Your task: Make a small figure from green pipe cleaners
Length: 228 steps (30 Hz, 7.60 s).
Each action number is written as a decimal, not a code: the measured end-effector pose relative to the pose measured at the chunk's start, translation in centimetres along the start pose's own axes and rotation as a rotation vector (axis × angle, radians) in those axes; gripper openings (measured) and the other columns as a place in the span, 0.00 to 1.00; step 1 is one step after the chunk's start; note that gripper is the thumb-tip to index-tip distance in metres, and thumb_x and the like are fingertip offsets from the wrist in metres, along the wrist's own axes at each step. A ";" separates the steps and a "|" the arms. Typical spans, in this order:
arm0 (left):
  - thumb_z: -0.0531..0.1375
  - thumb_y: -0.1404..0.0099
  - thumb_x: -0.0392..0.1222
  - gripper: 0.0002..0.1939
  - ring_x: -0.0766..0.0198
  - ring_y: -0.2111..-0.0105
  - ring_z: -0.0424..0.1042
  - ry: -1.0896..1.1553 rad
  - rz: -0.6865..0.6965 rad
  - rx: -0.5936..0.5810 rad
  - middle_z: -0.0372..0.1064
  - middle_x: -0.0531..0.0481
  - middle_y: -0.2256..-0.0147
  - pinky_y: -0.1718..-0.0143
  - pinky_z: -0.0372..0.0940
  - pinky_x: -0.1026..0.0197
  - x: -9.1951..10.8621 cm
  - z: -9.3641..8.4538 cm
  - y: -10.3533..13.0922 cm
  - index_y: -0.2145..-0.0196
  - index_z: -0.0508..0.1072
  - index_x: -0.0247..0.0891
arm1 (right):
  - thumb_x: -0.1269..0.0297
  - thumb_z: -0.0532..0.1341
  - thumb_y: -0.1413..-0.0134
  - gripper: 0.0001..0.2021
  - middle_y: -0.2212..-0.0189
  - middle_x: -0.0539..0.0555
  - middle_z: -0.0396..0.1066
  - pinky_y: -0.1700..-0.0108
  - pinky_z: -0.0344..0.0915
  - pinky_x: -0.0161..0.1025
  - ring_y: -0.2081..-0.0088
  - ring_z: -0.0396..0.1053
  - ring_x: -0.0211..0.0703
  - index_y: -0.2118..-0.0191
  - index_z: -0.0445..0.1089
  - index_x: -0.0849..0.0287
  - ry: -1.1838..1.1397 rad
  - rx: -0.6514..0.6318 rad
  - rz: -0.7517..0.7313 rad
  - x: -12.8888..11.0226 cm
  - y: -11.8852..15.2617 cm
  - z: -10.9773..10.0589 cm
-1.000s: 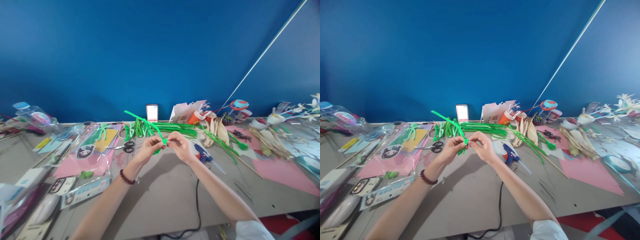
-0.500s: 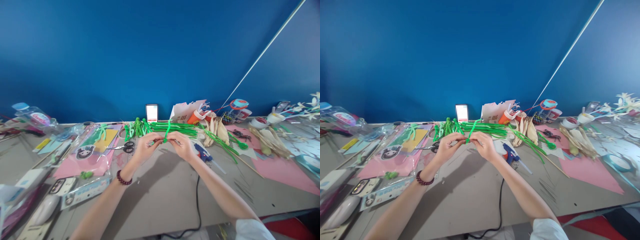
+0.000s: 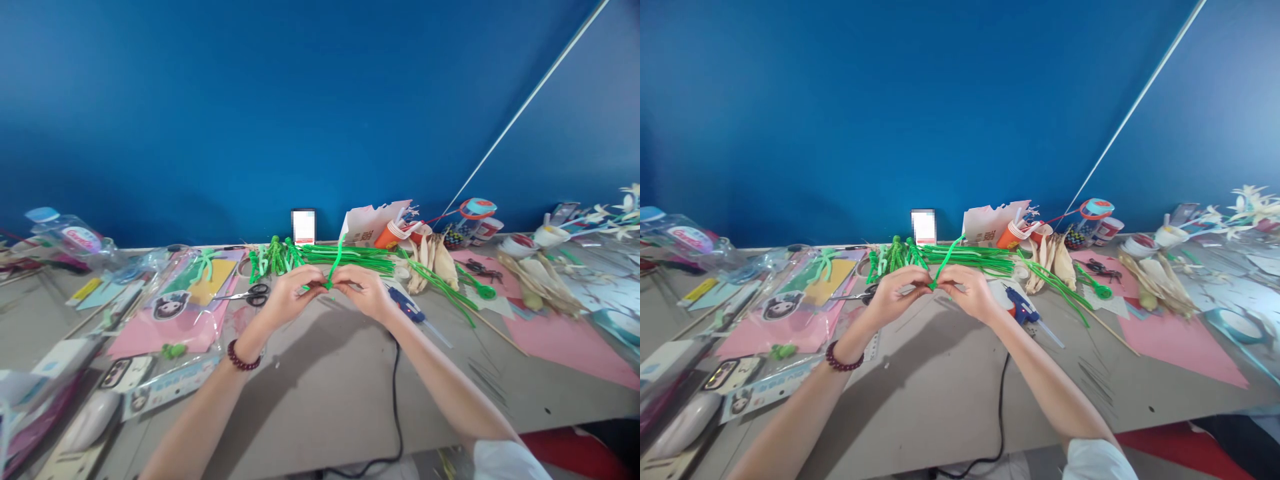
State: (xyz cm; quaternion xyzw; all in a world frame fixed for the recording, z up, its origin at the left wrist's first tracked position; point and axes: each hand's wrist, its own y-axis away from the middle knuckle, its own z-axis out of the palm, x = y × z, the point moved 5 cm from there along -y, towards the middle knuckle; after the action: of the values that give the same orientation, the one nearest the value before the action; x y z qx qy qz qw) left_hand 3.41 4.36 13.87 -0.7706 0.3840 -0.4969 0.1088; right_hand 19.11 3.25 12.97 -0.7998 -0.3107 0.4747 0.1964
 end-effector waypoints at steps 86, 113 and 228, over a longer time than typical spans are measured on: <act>0.67 0.51 0.46 0.11 0.69 0.76 0.67 0.786 -0.531 0.158 0.68 0.52 0.77 0.69 0.62 0.64 -2.9 3.5 0.9 0.77 0.72 0.35 | 0.70 0.55 0.48 0.07 0.69 0.54 0.74 0.68 0.70 0.37 0.70 0.72 0.40 0.67 0.71 0.56 0.042 0.307 0.119 0.0 1.2 0.6; 0.64 0.46 0.49 0.14 0.72 0.80 0.62 0.934 -0.633 0.084 0.62 0.55 0.81 0.77 0.55 0.68 -3.5 4.5 1.3 0.77 0.69 0.35 | 0.58 0.69 0.63 0.12 0.82 0.45 0.64 0.76 0.61 0.32 0.80 0.61 0.32 0.76 0.70 0.59 -0.863 0.134 0.698 3.0 1.2 2.8; 0.69 0.54 0.42 0.11 0.63 0.69 0.71 0.968 -0.759 0.116 0.75 0.48 0.73 0.59 0.63 0.60 -4.2 4.7 1.8 0.73 0.77 0.34 | 0.53 0.70 0.66 0.17 0.83 0.46 0.57 0.80 0.41 0.31 0.80 0.51 0.29 0.76 0.69 0.61 -0.930 0.109 0.895 2.6 1.6 2.4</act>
State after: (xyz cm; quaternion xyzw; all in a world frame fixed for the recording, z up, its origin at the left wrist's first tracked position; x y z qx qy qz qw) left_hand 5.62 5.04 7.74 -0.5334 0.0613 -0.8144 -0.2202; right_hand 18.37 3.91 9.19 -0.5518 0.0250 0.8226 -0.1352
